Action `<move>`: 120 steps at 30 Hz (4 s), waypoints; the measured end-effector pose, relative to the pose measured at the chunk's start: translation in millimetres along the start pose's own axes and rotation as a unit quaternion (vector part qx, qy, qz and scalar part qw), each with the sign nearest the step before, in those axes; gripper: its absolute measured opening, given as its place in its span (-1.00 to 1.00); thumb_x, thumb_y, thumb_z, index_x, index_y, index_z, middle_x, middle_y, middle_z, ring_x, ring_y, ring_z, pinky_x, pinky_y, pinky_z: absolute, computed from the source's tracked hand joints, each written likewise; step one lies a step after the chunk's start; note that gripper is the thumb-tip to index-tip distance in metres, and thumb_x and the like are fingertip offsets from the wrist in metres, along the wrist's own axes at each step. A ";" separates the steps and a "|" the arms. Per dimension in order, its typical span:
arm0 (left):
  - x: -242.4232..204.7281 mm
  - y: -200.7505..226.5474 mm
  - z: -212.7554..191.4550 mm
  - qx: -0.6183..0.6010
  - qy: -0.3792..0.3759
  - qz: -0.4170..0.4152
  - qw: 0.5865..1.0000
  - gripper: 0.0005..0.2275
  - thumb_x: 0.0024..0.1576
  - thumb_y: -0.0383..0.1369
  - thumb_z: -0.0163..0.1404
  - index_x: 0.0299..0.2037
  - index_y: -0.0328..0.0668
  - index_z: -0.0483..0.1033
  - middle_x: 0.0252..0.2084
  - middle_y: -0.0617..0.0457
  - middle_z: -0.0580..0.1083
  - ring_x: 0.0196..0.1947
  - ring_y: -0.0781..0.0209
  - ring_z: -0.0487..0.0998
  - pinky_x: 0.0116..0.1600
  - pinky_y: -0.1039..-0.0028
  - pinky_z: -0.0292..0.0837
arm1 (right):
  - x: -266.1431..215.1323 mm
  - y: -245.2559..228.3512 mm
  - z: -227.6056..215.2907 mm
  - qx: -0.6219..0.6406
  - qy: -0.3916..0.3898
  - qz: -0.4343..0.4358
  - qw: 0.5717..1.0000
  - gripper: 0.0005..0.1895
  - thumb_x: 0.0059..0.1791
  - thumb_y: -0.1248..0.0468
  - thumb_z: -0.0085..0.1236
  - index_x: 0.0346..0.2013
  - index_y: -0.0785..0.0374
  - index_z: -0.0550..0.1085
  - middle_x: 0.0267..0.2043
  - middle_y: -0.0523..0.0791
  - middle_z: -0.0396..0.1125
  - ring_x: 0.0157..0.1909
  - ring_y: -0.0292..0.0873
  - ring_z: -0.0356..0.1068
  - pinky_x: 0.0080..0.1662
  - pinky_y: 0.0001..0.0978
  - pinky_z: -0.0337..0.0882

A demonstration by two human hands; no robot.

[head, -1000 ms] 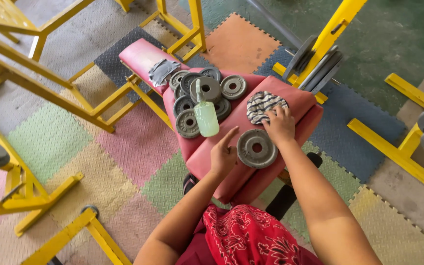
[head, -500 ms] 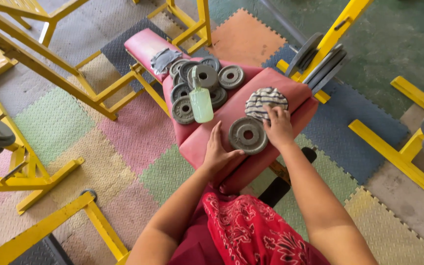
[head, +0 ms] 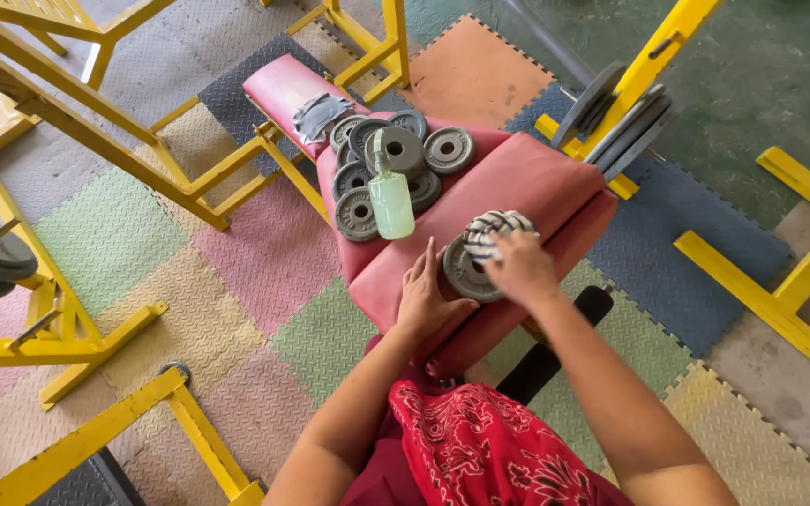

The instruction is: Cleaning and organizing weight plates on a weight bench in a gym.

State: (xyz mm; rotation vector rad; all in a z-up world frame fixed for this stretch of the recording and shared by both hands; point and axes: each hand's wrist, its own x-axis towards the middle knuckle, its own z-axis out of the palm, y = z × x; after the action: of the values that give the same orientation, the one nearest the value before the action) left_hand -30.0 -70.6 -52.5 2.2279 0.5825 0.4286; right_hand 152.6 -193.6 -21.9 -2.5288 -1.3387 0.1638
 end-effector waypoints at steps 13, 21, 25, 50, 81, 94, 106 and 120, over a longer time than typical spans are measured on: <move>0.7 -15.3 11.9 0.011 0.037 0.064 0.997 0.17 -0.20 -0.11 0.34 0.51 -0.33 -0.27 0.40 -0.10 0.33 0.34 -0.06 0.35 0.35 0.17 0.11 | -56.7 -28.2 -10.6 0.077 0.030 -0.155 0.984 -0.69 -0.17 0.14 0.19 -0.20 0.17 0.61 -0.21 -0.10 0.38 -0.05 -0.03 0.40 -0.10 -0.13 0.48; 1.5 -9.1 7.8 0.029 0.012 -0.003 0.999 0.07 -0.29 0.07 0.39 0.48 -0.08 0.14 0.44 -0.24 0.23 0.34 -0.34 0.29 0.39 0.07 0.13 | -33.5 61.3 -19.8 -0.120 0.062 -0.079 0.988 -0.85 -0.17 0.13 0.22 -0.48 0.11 0.60 -0.23 -0.17 0.35 -0.02 -0.08 0.39 -0.11 -0.13 0.47; 4.1 -2.0 1.3 0.025 -0.005 -0.031 0.999 0.06 -0.30 0.05 0.38 0.48 -0.04 0.15 0.45 -0.20 0.24 0.32 -0.33 0.29 0.39 0.10 0.15 | -8.3 54.1 15.0 -0.033 0.156 -0.042 0.986 -0.74 -0.14 0.16 0.17 -0.22 0.13 0.64 -0.21 -0.11 0.35 -0.05 -0.03 0.38 -0.09 -0.11 0.47; 0.0 4.4 -1.9 0.027 -0.008 -0.041 0.999 0.05 -0.28 0.03 0.39 0.47 -0.06 0.14 0.46 -0.18 0.22 0.32 -0.33 0.27 0.39 0.12 0.15 | -11.2 7.6 4.7 -0.007 0.169 -0.108 0.980 -0.78 -0.11 0.18 0.21 -0.20 0.08 0.62 -0.26 -0.16 0.39 -0.11 -0.10 0.43 -0.12 -0.19 0.48; 0.0 -12.1 9.5 0.017 0.004 -0.018 1.000 -0.05 -0.25 -0.03 0.38 0.39 -0.12 0.23 0.46 -0.17 0.24 0.33 -0.29 0.27 0.39 0.13 0.17 | -7.6 -36.7 20.6 0.049 0.108 -0.154 0.981 -0.79 -0.10 0.18 0.20 -0.23 0.18 0.59 -0.26 -0.12 0.39 -0.10 -0.04 0.42 -0.06 -0.16 0.46; 4.1 7.9 -5.6 0.011 -0.019 -0.059 0.998 0.05 -0.32 -0.02 0.41 0.46 0.01 0.14 0.45 -0.15 0.22 0.32 -0.30 0.25 0.39 0.14 0.18 | -37.9 25.0 -31.5 -0.021 0.057 -0.197 0.978 -0.87 -0.14 0.14 0.25 -0.40 0.10 0.57 -0.33 -0.17 0.35 -0.14 -0.11 0.41 -0.14 -0.19 0.46; 2.0 -19.4 12.4 0.027 -0.012 -0.017 0.999 -0.01 -0.26 0.06 0.39 0.39 -0.13 0.21 0.47 -0.15 0.24 0.36 -0.26 0.25 0.40 0.14 0.16 | -7.8 -33.1 27.9 0.062 0.127 -0.181 0.973 -0.86 -0.11 0.20 0.24 -0.33 0.18 0.57 -0.23 -0.11 0.40 -0.13 -0.03 0.40 -0.09 -0.13 0.46; 2.3 0.4 -3.7 0.028 0.003 0.008 1.000 0.04 -0.26 0.06 0.38 0.44 -0.19 0.16 0.40 -0.28 0.27 0.39 -0.17 0.28 0.39 0.11 0.09 | -16.3 30.4 -11.2 -0.034 0.101 -0.146 0.984 -0.85 -0.14 0.19 0.28 -0.32 0.12 0.59 -0.29 -0.18 0.36 -0.10 -0.11 0.40 -0.16 -0.20 0.47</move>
State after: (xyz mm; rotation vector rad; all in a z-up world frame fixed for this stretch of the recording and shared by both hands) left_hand -29.7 -67.4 -49.6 2.2865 0.5861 0.4320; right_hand 170.1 -225.4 -20.6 -2.2923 -1.6291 -0.1944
